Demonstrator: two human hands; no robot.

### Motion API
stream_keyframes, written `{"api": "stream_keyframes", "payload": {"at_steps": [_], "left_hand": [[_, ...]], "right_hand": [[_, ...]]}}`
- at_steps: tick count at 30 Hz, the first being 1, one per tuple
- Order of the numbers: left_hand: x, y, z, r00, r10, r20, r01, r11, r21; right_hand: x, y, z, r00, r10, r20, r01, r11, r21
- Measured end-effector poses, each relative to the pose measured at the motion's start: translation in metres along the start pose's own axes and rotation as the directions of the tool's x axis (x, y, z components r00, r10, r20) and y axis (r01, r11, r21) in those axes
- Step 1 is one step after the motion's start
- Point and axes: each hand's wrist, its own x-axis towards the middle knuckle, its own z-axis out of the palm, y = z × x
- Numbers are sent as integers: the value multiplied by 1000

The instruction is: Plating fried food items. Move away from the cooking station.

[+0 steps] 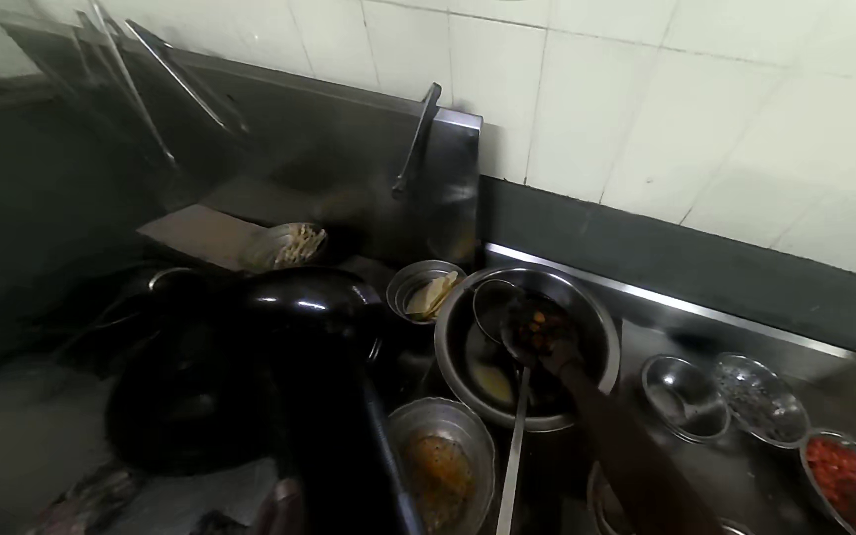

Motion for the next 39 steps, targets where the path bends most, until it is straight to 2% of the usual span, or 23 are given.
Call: {"api": "stream_keyframes", "payload": {"at_steps": [2,4,7,9,11,13,14,17,19,22,24,27,29,31,37,39], "left_hand": [[10,6,16,993,-65,94,63,998,29],[20,5,34,986,-136,101,133,990,38],[40,-22,50,971,-198,131,195,980,33],[50,-44,58,964,-227,137,226,974,20],[53,-60,64,957,-247,152,247,969,18],[53,-65,72,957,-248,151,250,968,7],[51,-64,75,955,-253,156,256,967,4],[48,-63,81,957,-246,154,249,968,-4],[48,-66,81,959,-238,151,245,969,-30],[48,-68,79,958,-249,141,260,964,-60],[48,-69,78,958,-260,123,270,960,-75],[47,-66,77,954,-280,104,289,953,-85],[47,-66,77,954,-279,106,289,953,-89],[46,-67,77,957,-273,99,283,952,-114],[43,-68,73,955,-283,93,294,946,-136],[43,-69,72,956,-276,99,289,946,-145]], "right_hand": [[-10,1,-9,1000,7,-17,-5,997,80],[-32,-8,-26,996,-64,-62,76,975,207],[-90,-37,-50,954,-282,-100,298,864,407],[-142,-59,-59,890,-456,-29,420,792,443],[-183,-74,-51,792,-609,51,538,735,412],[-211,-85,-35,706,-693,146,627,707,327],[-223,-90,-29,679,-708,195,657,704,270],[-236,-93,-7,623,-750,222,731,659,176],[-235,-91,-10,637,-736,228,712,675,193],[-202,-82,-29,743,-663,91,628,738,247],[-151,-69,-40,846,-533,-15,528,833,162],[-49,-41,-32,970,-233,-69,230,972,-56],[-1,-23,-17,992,-84,-89,79,995,-67],[21,-15,-1,992,4,-123,-9,999,-35],[17,-26,18,985,92,-146,-104,992,-72],[13,-28,16,984,116,-136,-122,992,-35]]}}
